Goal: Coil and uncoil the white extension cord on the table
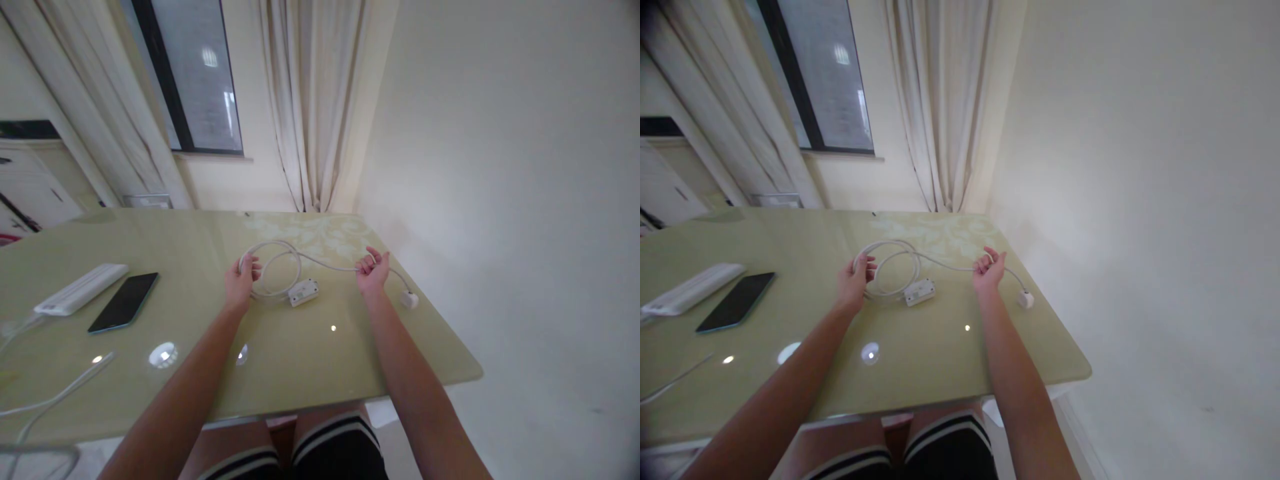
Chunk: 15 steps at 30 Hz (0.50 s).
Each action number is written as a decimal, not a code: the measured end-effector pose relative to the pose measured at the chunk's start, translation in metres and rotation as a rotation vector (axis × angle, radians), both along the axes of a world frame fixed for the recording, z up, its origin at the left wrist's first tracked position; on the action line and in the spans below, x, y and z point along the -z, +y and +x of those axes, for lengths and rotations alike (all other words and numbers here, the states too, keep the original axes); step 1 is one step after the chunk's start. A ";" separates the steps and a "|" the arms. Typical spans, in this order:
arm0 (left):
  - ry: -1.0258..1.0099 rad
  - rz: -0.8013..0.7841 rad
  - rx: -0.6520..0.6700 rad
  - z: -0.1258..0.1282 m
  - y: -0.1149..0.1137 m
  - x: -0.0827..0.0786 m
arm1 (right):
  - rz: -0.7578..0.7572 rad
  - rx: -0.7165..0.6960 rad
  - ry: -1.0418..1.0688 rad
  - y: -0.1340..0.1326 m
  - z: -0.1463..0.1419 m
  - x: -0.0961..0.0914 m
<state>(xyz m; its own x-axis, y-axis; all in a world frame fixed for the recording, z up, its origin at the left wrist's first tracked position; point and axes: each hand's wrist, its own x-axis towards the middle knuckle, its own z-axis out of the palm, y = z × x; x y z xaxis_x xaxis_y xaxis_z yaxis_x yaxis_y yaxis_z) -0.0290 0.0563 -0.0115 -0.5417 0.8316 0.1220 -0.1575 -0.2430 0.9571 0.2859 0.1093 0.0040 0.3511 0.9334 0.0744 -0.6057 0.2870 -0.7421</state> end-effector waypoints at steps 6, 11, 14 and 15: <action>0.105 -0.017 0.136 0.007 -0.006 -0.004 | -0.008 -0.151 -0.191 -0.009 -0.031 0.000; 0.162 0.039 0.185 0.009 -0.008 -0.001 | 0.044 -0.272 -0.487 -0.018 -0.062 0.011; 0.098 0.024 0.185 0.010 -0.010 -0.005 | 0.054 -0.208 -0.578 -0.021 -0.066 0.012; 0.067 0.020 0.183 0.010 -0.011 -0.007 | 0.056 -0.175 -0.604 -0.020 -0.066 0.012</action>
